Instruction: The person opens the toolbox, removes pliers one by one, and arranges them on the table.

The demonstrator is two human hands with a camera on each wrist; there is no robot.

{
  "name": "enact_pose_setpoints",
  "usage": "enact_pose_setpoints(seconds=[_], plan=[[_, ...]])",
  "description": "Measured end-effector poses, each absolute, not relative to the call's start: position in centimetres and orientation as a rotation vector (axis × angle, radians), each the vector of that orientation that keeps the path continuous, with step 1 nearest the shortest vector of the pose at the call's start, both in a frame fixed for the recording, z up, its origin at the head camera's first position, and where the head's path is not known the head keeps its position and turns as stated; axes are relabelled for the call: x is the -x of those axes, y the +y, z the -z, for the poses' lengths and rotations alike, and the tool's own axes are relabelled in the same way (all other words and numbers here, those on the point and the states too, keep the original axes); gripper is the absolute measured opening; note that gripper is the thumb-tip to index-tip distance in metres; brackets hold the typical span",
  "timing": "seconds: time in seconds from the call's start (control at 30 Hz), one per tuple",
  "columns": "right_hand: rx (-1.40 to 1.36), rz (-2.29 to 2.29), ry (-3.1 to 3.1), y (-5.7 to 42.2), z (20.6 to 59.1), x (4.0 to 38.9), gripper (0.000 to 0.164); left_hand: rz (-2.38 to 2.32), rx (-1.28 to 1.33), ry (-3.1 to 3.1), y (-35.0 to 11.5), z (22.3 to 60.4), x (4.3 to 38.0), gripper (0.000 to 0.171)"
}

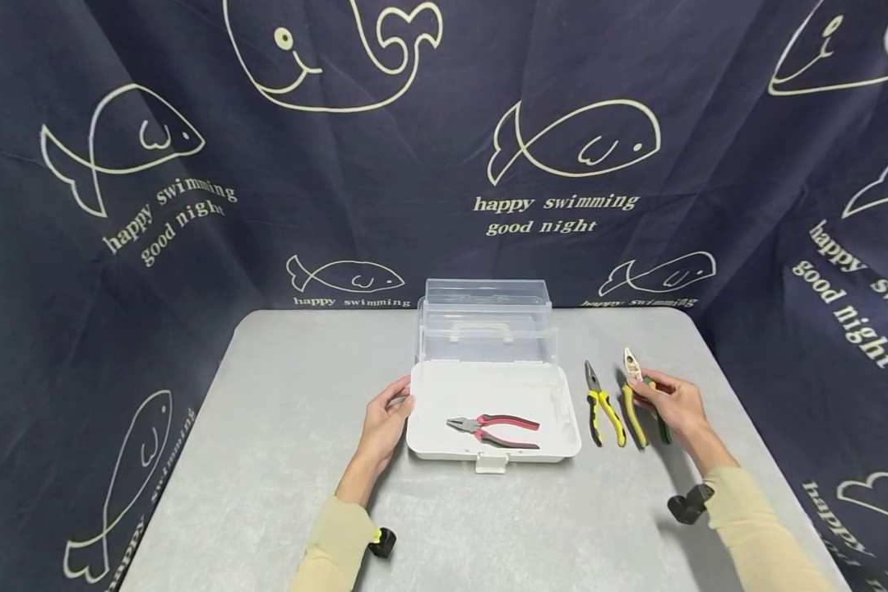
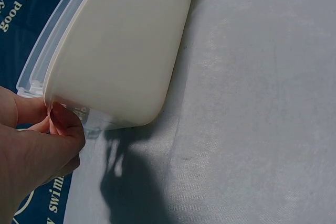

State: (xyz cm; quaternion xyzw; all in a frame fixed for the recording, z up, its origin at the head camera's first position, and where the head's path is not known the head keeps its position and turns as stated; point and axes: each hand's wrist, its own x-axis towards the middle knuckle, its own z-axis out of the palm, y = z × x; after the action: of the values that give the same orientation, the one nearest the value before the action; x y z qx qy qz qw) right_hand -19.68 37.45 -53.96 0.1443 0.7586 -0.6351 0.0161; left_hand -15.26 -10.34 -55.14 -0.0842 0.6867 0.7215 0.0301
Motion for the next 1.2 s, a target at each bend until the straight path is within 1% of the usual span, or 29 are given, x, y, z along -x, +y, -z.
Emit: enact_pose_setpoints(seconds=[0.1,0.27,0.43,0.6,0.73,0.9,1.2], plan=[[-0.466,1.885,2.413,37.8,54.7,19.5,0.065,-2.220,0.259,2.120,-10.3,55.1,15.2,0.043],[-0.480,1.718,2.514,38.1,55.6,19.4,0.057,-2.217,0.259,2.123,-10.2,55.1,15.3,0.043],[-0.501,1.461,2.668,38.2,55.6,19.4,0.049,-2.226,0.250,2.118,-10.1,55.1,15.3,0.044],[-0.380,1.152,2.891,38.2,55.1,19.1,0.043,-2.235,0.245,2.107,-10.1,55.1,15.2,0.044],[-0.250,1.009,2.945,38.1,54.7,19.0,0.042,-2.231,0.247,2.102,-10.1,55.1,15.2,0.044],[-0.161,0.977,2.923,38.0,54.2,19.0,0.043,-2.220,0.265,2.115,-10.2,55.0,15.2,0.044],[-0.212,1.032,2.881,37.5,53.6,18.3,0.048,-2.220,0.248,2.135,-10.2,55.3,15.2,0.044]])
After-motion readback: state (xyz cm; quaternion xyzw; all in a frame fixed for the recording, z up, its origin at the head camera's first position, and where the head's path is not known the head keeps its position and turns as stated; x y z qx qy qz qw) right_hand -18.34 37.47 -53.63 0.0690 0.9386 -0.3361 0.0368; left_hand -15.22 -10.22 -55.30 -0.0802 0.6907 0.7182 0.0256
